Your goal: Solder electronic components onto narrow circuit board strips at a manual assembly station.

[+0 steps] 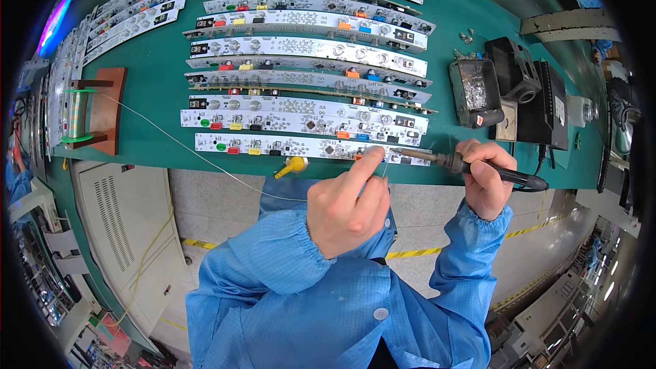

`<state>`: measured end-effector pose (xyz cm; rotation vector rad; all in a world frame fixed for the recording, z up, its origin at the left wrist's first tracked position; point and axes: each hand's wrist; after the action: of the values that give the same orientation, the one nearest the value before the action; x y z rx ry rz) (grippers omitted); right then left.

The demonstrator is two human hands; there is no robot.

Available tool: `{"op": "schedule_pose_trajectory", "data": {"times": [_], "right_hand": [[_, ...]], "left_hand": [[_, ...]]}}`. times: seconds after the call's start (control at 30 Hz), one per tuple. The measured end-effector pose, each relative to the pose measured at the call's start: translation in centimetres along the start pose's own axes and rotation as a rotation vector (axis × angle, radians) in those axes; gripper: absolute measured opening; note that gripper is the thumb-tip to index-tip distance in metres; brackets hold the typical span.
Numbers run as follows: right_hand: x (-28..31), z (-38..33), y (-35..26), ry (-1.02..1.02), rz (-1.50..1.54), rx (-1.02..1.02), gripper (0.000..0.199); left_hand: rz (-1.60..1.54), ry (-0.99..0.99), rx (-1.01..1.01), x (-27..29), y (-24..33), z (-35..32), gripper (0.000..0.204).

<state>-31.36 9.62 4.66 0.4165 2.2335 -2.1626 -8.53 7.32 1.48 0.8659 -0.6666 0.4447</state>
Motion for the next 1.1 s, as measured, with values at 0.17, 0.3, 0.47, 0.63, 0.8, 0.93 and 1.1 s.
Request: {"op": "schedule_pose_trajectory", "data": {"times": [0.17,0.3,0.47,0.63,0.8,0.93,1.1], "right_hand": [[0.2,-0.2,0.0,0.011,0.037,-0.014,0.017],[0.7,-0.6,0.2,-0.002,0.027,0.036,0.017],[0.8,-3.2,1.9,0.178,0.062,0.455,0.026],[1.2,-3.7,4.3,0.4,-0.645,0.641,0.035],[0.1,-4.0,3.9,0.357,-0.598,0.532,0.039],[0.7,-4.5,2.0,0.11,0.053,0.428,0.033],[-1.2,-2.8,0.6,0.016,-0.003,0.384,0.026]], "left_hand": [[0.0,-0.015,0.008,0.1,0.1,-0.1,0.015],[0.0,-0.013,0.005,-0.1,0.0,-0.3,0.015],[-0.009,-0.034,0.014,0.1,0.0,-0.4,0.015],[-0.008,-0.033,0.006,0.1,0.2,-0.3,0.015],[-0.04,0.011,0.02,0.0,-0.1,-0.1,0.018],[-0.036,0.01,0.015,0.1,0.0,-0.1,0.017],[-0.051,0.0,0.049,0.1,0.1,0.1,0.017]]}}
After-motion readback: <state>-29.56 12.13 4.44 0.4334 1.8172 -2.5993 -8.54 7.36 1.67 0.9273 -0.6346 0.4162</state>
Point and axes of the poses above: each hand's wrist, its own z-axis towards the middle knuckle, its own x-axis out of the back of the hand, y = z × x, and after that the axes turned 12 degrees about z, right-handed
